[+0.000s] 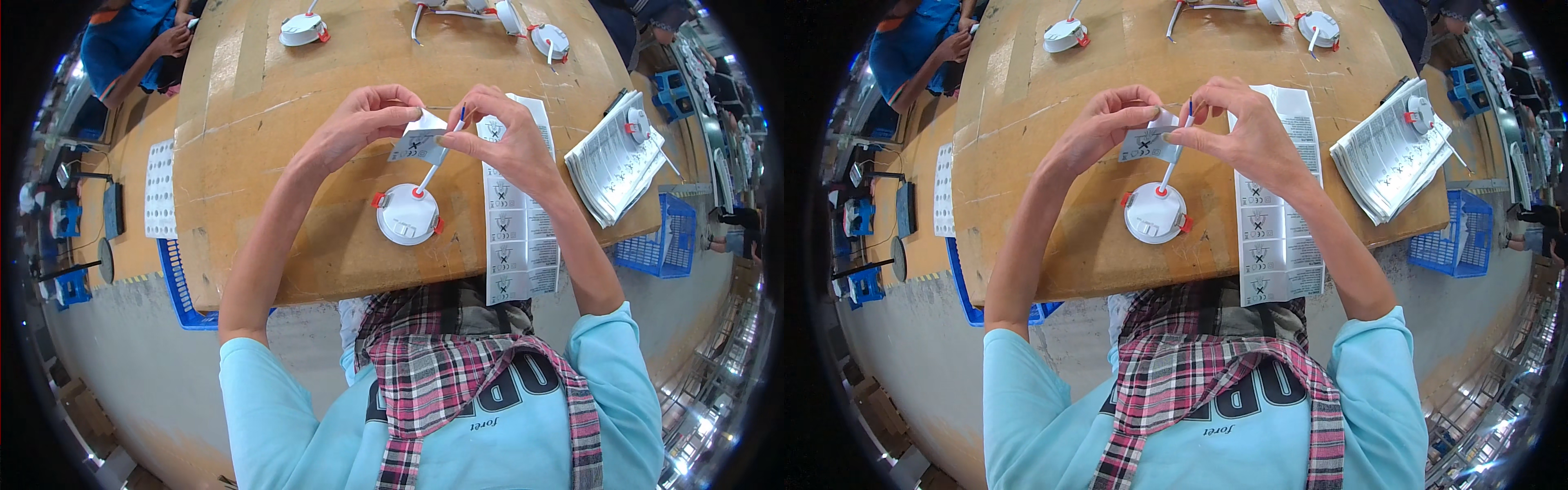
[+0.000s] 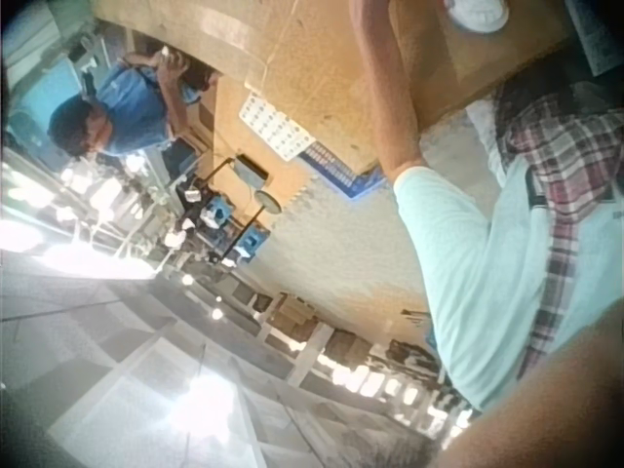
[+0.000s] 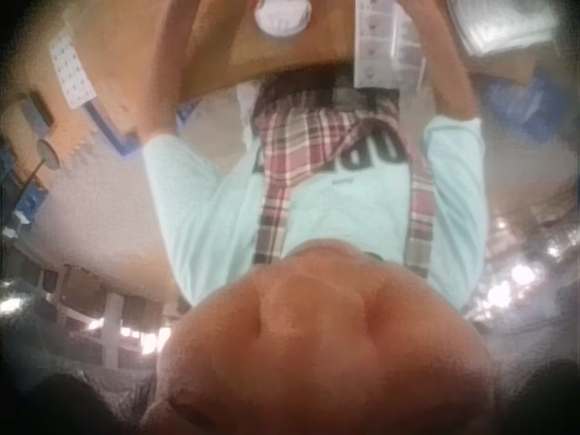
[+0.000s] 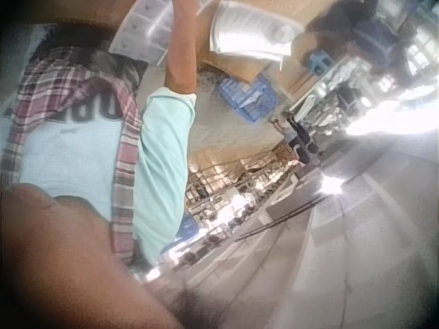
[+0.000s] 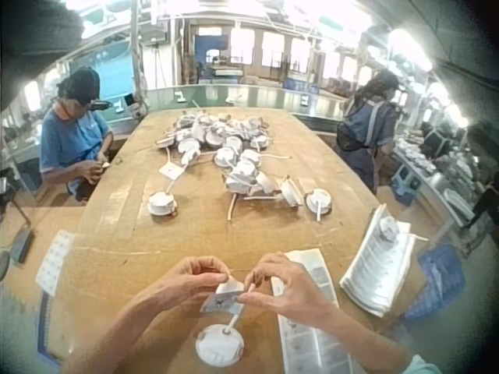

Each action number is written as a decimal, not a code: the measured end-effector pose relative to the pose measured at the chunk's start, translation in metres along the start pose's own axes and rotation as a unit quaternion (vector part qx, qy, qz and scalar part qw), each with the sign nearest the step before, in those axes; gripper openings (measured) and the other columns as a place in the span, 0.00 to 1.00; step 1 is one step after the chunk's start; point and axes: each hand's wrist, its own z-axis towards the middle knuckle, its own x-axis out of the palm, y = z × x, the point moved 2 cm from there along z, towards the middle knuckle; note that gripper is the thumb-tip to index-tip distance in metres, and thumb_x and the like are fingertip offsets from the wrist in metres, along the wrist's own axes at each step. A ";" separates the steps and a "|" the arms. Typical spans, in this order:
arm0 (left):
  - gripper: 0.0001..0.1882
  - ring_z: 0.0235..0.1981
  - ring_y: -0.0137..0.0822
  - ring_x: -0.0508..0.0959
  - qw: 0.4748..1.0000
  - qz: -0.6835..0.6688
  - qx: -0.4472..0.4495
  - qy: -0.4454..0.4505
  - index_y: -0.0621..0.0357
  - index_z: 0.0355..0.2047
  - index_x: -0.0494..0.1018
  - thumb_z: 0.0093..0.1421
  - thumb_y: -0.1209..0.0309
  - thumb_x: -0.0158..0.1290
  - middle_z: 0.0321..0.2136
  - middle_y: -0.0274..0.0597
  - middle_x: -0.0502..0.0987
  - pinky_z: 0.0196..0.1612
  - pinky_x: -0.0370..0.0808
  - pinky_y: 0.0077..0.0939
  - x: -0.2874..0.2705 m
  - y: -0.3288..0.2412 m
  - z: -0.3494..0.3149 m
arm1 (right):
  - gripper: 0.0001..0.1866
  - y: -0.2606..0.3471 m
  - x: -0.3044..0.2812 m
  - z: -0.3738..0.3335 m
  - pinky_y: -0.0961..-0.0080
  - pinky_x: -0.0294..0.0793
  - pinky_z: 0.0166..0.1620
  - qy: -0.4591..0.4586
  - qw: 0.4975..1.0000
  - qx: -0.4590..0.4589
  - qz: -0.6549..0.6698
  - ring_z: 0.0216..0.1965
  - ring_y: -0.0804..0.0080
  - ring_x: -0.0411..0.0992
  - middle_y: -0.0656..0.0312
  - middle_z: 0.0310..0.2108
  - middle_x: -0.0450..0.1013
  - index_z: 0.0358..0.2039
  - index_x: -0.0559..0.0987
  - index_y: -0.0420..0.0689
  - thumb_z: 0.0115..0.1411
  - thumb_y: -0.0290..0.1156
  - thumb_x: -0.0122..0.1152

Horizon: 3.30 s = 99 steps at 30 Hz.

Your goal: Applying specification labels to the back of small round LED light fixtures.

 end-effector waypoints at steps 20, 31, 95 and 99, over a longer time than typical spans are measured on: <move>0.10 0.31 0.21 0.75 0.985 0.102 0.069 -0.121 0.60 0.34 0.76 0.59 0.66 0.52 0.29 0.33 0.78 0.40 0.72 0.19 -0.002 -0.013 -0.024 | 0.10 -0.001 0.022 0.001 0.81 0.72 0.37 -0.048 0.981 0.092 0.161 0.30 0.79 0.72 0.63 0.26 0.73 0.30 0.73 0.40 0.55 0.31 0.64; 0.10 0.30 0.21 0.75 0.983 0.097 0.067 -0.138 0.60 0.34 0.76 0.60 0.66 0.52 0.27 0.33 0.78 0.39 0.71 0.17 -0.003 -0.018 -0.028 | 0.10 -0.001 0.026 0.004 0.81 0.73 0.35 -0.049 0.978 0.105 0.173 0.31 0.77 0.74 0.60 0.28 0.74 0.32 0.71 0.39 0.54 0.29 0.63; 0.12 0.30 0.26 0.78 0.967 0.117 0.087 -0.210 0.66 0.33 0.77 0.57 0.67 0.55 0.27 0.41 0.79 0.39 0.74 0.19 0.007 -0.029 -0.042 | 0.12 0.000 0.039 0.006 0.78 0.79 0.33 -0.072 0.968 0.088 0.222 0.31 0.66 0.78 0.54 0.34 0.72 0.37 0.67 0.35 0.58 0.28 0.57; 0.12 0.29 0.24 0.77 0.968 0.112 0.092 -0.207 0.64 0.33 0.78 0.57 0.65 0.55 0.26 0.37 0.79 0.37 0.74 0.18 0.006 -0.029 -0.040 | 0.12 0.000 0.036 0.008 0.80 0.78 0.32 -0.066 0.965 0.088 0.236 0.30 0.68 0.78 0.55 0.34 0.72 0.37 0.67 0.36 0.58 0.26 0.58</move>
